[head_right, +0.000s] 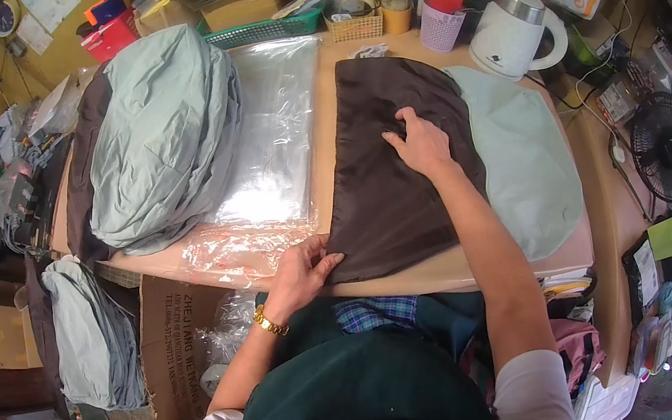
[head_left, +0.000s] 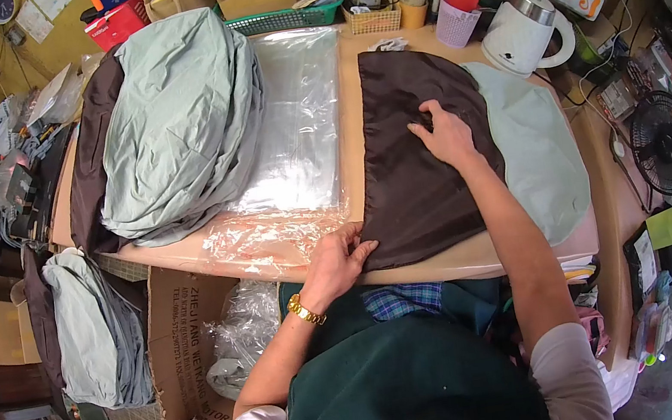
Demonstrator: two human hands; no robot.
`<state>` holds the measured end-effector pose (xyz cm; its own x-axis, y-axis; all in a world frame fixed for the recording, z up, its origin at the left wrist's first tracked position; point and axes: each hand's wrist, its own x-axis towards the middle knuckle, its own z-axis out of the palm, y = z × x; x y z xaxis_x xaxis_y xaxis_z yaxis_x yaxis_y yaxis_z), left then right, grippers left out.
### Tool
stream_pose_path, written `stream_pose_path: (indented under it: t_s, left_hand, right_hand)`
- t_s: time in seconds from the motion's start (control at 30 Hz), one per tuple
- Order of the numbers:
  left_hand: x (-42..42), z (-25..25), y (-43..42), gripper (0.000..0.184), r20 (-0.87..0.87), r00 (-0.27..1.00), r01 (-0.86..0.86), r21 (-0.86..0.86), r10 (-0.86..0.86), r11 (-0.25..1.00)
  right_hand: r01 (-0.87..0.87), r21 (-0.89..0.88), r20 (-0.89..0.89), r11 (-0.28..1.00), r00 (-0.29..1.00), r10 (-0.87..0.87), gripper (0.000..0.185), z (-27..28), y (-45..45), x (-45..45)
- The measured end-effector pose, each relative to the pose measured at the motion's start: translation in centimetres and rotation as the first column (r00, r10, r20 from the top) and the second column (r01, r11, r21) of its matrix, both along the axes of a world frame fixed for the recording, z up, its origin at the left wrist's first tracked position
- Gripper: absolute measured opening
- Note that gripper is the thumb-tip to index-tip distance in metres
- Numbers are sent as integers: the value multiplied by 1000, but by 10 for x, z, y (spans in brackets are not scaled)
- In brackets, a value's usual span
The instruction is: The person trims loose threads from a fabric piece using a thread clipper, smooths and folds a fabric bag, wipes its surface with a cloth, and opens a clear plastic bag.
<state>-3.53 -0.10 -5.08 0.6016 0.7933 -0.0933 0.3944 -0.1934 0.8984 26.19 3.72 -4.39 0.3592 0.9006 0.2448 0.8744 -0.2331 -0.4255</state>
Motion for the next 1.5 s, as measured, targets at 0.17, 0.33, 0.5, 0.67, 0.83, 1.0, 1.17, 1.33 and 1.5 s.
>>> stream_pose_path:
  t_s: [0.17, 0.33, 0.5, 0.67, 0.83, 1.0, 1.17, 1.33, 1.5]
  left_hand:
    - [1, -18, 3, 36, 102, 993, -56, -18, 57, 998]
    - [-7, -3, 6, 22, 43, 997, 68, -195, -61, 978]
    - [-42, 34, 8, 22, 16, 1000, 11, -320, -6, 947]
    - [-38, 32, -10, 40, 164, 976, 202, -463, -141, 863]
    - [1, 8, -20, 55, 446, 805, 129, -775, 391, 619]
    - [7, 0, -14, 16, 435, 651, 114, -866, 622, 487]
    - [6, 15, -14, 17, 438, 520, 196, -897, 733, 397]
    - [-4, 17, -11, 19, 500, 471, 368, -860, 726, 354]
    - [-2, 24, -11, 21, 606, 426, 426, -789, 671, 443]
  right_hand:
    - [-245, 158, -564, 957, 773, 291, 22, 51, -49, -82]
    - [-501, 48, -374, 864, 793, 480, 20, 3, -73, -105]
    - [-191, 266, -497, 945, 813, 304, 15, -1, -70, -98]
    - [-153, 278, -515, 948, 810, 281, 15, 7, -72, -103]
    - [-118, 402, -445, 908, 841, 306, 16, 8, -74, -108]
    - [-110, 358, -458, 927, 844, 278, 13, 13, -81, -108]
    - [-127, 381, -465, 916, 830, 308, 13, 5, -83, -113]
    - [-105, 300, -463, 948, 853, 241, 23, 24, -87, -115]
    - [-167, 316, -227, 934, 942, 246, 27, 62, -101, -124]
